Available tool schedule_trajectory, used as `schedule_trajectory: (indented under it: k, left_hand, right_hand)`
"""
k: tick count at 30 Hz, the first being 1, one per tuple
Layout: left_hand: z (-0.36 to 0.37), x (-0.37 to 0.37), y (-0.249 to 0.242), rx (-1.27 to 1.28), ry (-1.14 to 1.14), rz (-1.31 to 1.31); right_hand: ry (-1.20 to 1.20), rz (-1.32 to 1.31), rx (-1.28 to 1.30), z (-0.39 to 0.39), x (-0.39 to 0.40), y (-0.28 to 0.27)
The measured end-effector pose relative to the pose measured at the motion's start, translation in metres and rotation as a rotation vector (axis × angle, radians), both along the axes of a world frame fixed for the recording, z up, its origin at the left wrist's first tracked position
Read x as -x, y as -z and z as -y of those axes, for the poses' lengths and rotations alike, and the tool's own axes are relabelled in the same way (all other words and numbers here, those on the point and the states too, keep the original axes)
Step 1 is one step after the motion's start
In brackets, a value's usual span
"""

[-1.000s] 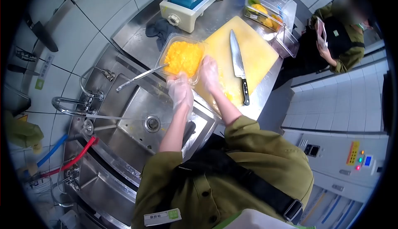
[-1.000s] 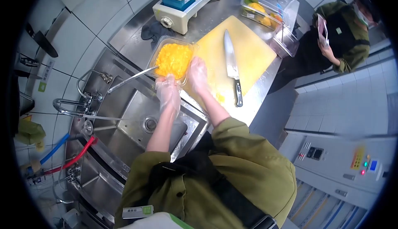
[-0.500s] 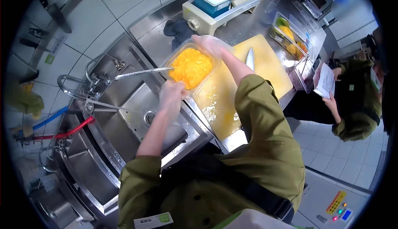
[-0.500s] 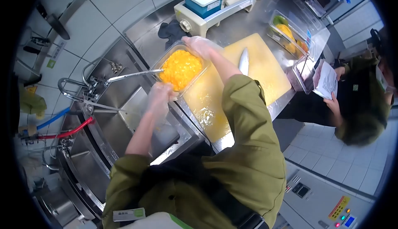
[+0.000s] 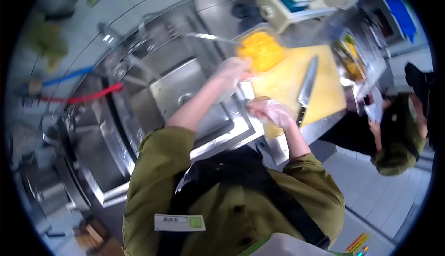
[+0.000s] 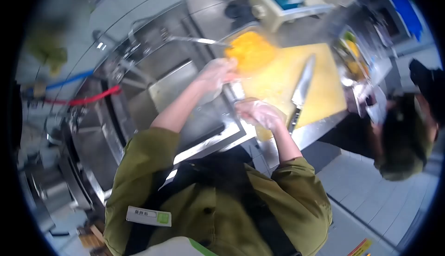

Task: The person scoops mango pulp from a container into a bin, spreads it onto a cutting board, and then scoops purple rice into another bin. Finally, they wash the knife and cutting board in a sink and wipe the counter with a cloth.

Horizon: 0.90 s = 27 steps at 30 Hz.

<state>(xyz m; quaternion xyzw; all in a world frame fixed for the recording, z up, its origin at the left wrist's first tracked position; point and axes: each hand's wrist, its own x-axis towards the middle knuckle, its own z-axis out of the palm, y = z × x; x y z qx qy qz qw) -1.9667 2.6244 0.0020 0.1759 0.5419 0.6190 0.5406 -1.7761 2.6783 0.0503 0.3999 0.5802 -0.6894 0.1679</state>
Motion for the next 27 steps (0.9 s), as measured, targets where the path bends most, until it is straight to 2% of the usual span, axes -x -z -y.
schedule_trajectory:
  k: [1,2,3,4,5,6,7,8,9,11,12,14,15,16,17,18,19,21,22,24,25,26,27]
  left_hand:
    - [0.018,0.007,-0.016,0.084,-0.071,-0.103]
    - [0.035,0.016,-0.035,0.166,-0.132,-0.205]
    - [0.079,0.016,-0.059,-0.032,-0.364,-0.190]
    - [0.114,0.032,-0.050,0.022,-0.507,-0.345]
    - [0.150,0.049,-0.026,0.051,-0.646,-0.392]
    - [0.171,0.070,-0.002,-0.031,-0.870,-0.046]
    - [0.186,0.088,0.027,-0.077,-0.926,0.124]
    - [0.198,0.108,0.057,-0.131,-0.970,0.295]
    - [0.203,0.128,0.079,-0.191,-1.002,0.468]
    - [0.189,0.157,0.109,-0.226,-0.917,0.501]
    - [0.180,0.167,0.115,-0.243,-0.869,0.525]
    - [0.189,0.159,0.099,0.208,-0.525,-0.335]
    - [0.198,0.150,0.092,0.417,-0.323,-0.764]
    - [0.207,0.143,0.093,0.513,-0.218,-0.785]
    - [0.216,0.141,0.104,0.587,-0.157,-0.769]
    - [0.225,0.139,0.115,0.659,-0.091,-0.755]
    - [0.232,0.140,0.140,0.709,-0.077,-0.702]
    - [0.246,0.134,0.181,0.613,-0.114,-0.711]
    - [0.250,0.131,0.205,0.540,-0.147,-0.701]
    - [0.259,0.124,0.258,0.360,-0.206,-0.672]
    - [0.261,0.124,0.271,0.248,-0.236,-0.659]
    - [0.254,0.115,0.194,0.428,-0.184,-0.658]
    - [0.251,0.114,0.166,0.420,-0.212,-0.622]
  right_hand:
    - [-0.079,-0.123,0.037,0.016,0.020,0.032]
    - [-0.122,-0.282,0.184,0.026,0.045,0.074]
    - [0.028,-0.384,0.156,0.054,0.078,0.084]
    - [-0.344,-0.413,-0.182,0.058,0.118,0.091]
    - [0.021,-0.519,0.128,0.085,0.157,0.102]
    - [0.200,-0.588,0.248,0.104,0.192,0.093]
    - [0.318,-0.455,0.238,0.117,0.232,0.092]
    - [0.161,-0.347,-0.013,0.118,0.258,0.069]
    - [0.166,-0.515,-0.113,0.115,0.291,0.090]
    - [0.156,-0.665,-0.351,0.105,0.353,0.112]
    - [0.141,-0.641,-0.489,0.099,0.376,0.110]
    - [-0.307,-0.620,-1.100,0.085,0.413,0.105]
    - [-0.509,-0.590,-1.297,0.082,0.425,0.104]
    - [-0.694,-0.579,-1.498,0.080,0.436,0.101]
    - [-0.851,-0.577,-1.590,0.081,0.441,0.102]
    - [-0.996,-0.504,-1.628,0.084,0.446,0.102]
    - [-0.906,-0.484,-1.543,0.088,0.441,0.101]
    - [-0.712,-0.461,-1.375,0.096,0.432,0.100]
    - [-0.395,-0.538,-1.150,0.101,0.431,0.107]
    - [-0.219,-0.493,-0.991,0.112,0.422,0.076]
    - [-0.240,-0.462,-0.988,0.112,0.423,0.073]
    - [-0.256,-0.430,-0.990,0.109,0.426,0.071]
    - [-0.269,-0.397,-0.995,0.105,0.431,0.069]
